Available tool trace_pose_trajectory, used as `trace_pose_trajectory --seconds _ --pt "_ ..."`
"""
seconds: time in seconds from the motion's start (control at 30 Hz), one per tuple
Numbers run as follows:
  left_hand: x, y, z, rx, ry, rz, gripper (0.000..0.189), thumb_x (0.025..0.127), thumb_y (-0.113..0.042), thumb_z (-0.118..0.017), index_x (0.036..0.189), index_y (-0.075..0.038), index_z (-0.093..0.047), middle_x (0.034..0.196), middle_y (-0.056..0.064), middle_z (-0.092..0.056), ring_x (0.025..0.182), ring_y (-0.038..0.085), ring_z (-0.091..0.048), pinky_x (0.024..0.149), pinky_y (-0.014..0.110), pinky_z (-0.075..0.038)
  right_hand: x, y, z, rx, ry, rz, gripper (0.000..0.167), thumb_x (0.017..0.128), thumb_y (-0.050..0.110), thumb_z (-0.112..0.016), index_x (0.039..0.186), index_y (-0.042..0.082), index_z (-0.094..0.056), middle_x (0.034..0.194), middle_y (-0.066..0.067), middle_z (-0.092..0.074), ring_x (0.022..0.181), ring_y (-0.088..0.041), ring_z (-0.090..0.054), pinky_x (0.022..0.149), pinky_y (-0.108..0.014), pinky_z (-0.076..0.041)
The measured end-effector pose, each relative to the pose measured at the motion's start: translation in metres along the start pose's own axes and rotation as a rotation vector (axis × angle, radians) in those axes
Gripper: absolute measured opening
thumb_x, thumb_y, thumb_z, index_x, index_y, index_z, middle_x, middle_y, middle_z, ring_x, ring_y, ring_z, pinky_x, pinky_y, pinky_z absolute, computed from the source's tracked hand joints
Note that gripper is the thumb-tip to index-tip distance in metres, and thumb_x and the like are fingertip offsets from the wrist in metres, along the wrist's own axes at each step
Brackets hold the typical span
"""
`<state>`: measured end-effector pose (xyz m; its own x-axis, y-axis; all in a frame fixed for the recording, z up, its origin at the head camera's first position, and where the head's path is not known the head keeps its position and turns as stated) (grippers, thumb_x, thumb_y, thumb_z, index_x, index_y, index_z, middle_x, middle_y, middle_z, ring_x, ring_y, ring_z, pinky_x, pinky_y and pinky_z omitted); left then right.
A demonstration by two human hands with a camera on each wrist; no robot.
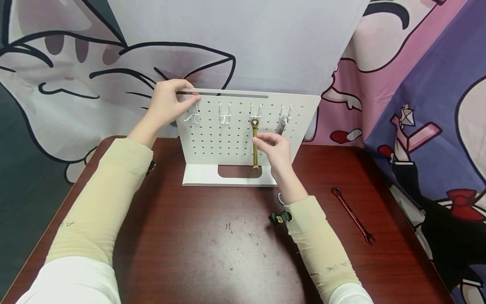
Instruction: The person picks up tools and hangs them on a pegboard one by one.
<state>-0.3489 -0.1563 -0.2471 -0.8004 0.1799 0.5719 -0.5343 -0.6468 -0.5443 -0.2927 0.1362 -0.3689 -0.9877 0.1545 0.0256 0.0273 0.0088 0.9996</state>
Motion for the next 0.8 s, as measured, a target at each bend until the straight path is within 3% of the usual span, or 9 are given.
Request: trace_pose_trajectory --seconds 0.2,0.43,0.8 --pt "0.001 0.000 -0.001 -0.010 -0.001 -0.008 0.014 0.093 -0.012 -0.079 0.099 0.001 -0.078 0.096 0.020 -0.078 0.080 0.018 -0.055 0.072 0.013 -0.031 0.006 -0.004 -0.002 0.031 -0.004 0.004 0.014 0.093 0.005 -0.080 0.106 0.002 -0.078 0.085 0.015 -0.073 0.079 -0.001 -0.070 0.083 -0.020 -0.057" --pt "0.000 -0.001 -0.001 -0.008 -0.002 -0.012 0.014 0.093 -0.011 -0.078 0.099 0.001 -0.078 0.097 0.020 -0.078 0.082 0.023 -0.058 0.073 0.013 -0.031 0.012 -0.007 -0.005 0.047 -0.014 -0.003 0.008 0.093 0.006 -0.080 0.095 0.012 -0.076 0.084 0.013 -0.072 0.081 -0.002 -0.068 0.081 -0.019 -0.056" --pt "0.000 0.000 -0.001 -0.006 -0.004 -0.010 0.014 0.093 -0.010 -0.078 0.099 0.002 -0.078 0.097 0.021 -0.078 0.081 0.022 -0.057 0.073 0.013 -0.031 0.016 -0.007 -0.005 0.030 -0.096 0.008 0.011 0.090 0.006 -0.083 0.091 0.015 -0.077 0.076 0.016 -0.071 0.073 0.000 -0.066 0.073 -0.024 -0.050"
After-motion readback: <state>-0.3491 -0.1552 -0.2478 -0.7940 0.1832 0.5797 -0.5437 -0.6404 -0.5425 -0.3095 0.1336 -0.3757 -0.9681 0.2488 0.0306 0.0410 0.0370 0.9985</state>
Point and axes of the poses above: each hand's wrist, its own x-axis towards the middle knuckle, its own z-axis out of the back of the hand, y = z × x, the point moved 7 cm from there along x, towards the middle knuckle
